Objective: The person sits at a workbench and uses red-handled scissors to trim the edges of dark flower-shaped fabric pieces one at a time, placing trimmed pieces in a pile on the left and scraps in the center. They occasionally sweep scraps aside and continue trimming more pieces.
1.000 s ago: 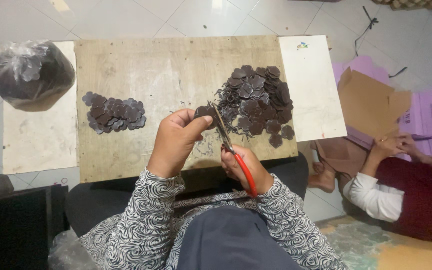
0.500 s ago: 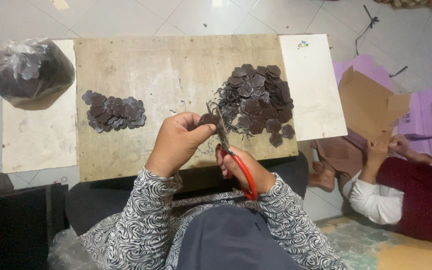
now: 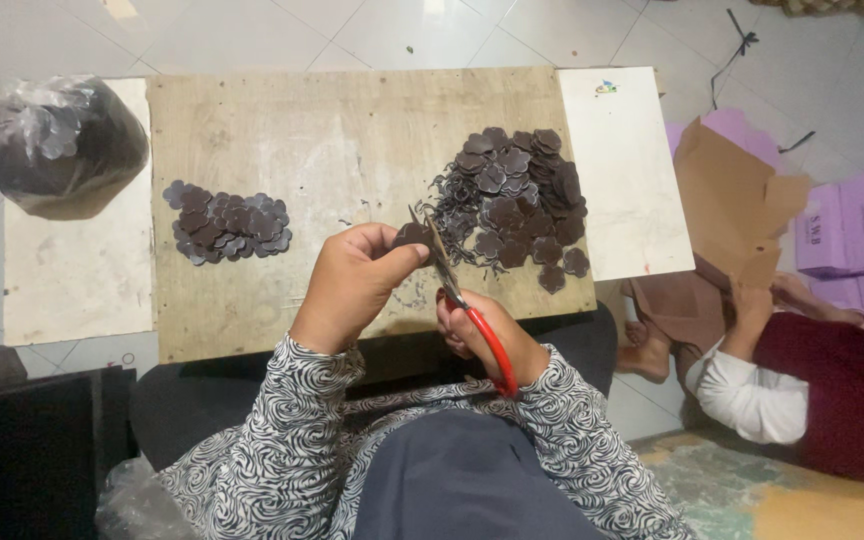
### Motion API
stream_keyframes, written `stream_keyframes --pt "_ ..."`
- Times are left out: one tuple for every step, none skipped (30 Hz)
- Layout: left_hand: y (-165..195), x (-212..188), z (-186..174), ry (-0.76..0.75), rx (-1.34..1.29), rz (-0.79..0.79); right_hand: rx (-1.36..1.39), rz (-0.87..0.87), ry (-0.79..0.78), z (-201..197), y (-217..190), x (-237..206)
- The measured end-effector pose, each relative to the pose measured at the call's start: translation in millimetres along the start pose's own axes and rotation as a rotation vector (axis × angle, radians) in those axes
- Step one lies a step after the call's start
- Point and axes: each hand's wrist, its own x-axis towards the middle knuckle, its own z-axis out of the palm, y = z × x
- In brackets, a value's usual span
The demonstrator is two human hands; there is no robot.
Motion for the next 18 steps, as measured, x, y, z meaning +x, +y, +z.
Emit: stream_keyframes --pt "0.2 0.0 0.0 0.005 0.001 0.002 -0.002 0.001 -0.009 -0.3 -0.4 0.0" --pt "0.5 0.0 0.0 0.009 0.001 0.004 -0.005 0.002 -0.017 -0.7 -0.8 0.2" --pt "0.9 -0.1 -0.1 0.014 0.003 -0.002 -0.007 0.004 -0.026 -0.9 -0.9 0.2" --pt "1.3 -0.4 -0.4 0.018 0.005 -0.009 0.007 0.008 -0.024 -1.0 -0.9 0.2" --pt "1.7 -0.5 -0.5 0.022 0.007 -0.015 0.021 0.013 -0.022 -1.0 -0.8 -0.1" --pt "2.0 -0.4 -0.3 0.023 0.007 -0.016 0.035 0.017 -0.021 -1.1 -0.7 -0.2" --pt "2.2 -0.2 0.0 0.024 0.007 -0.017 0.034 0.015 -0.015 -1.0 -0.4 -0.1" --pt "2.4 -0.1 0.2 0.024 0.007 -0.018 0.033 0.014 -0.010 -0.9 0.0 0.1" --pt "2.5 -0.1 0.3 0.025 0.010 -0.022 0.032 0.012 -0.005 -0.9 0.3 0.2" --pt "2.5 -0.1 0.3 0.026 0.013 -0.026 0.029 0.017 -0.003 -1.0 0.4 0.1" --pt "2.3 -0.1 0.3 0.026 0.017 -0.031 0.027 0.021 -0.001 -1.2 0.4 0.0" --pt "2.2 0.1 0.1 0.025 0.013 -0.029 0.024 0.026 0.002 -1.4 0.5 -0.2" --pt "2.0 0.2 -0.3 0.023 0.010 -0.028 0.021 0.030 0.012 -1.2 0.7 -0.2" --pt "1.8 0.4 -0.7 0.022 0.007 -0.027 0.019 0.035 0.022 -0.9 1.1 -0.3" --pt "1.6 0.7 -1.0 0.020 0.011 -0.022 0.016 0.039 0.032 -0.8 1.5 -0.3" --pt "1.3 1.0 -1.1 0.019 0.015 -0.017 0.019 0.037 0.032 -0.9 1.9 -0.2" --pt "1.0 1.2 -1.2 0.017 0.019 -0.011 0.022 0.036 0.032 -1.1 2.6 -0.2" --pt "0.6 1.3 -1.4 0.013 0.015 -0.005 0.025 0.034 0.032 -1.4 3.4 -0.1"
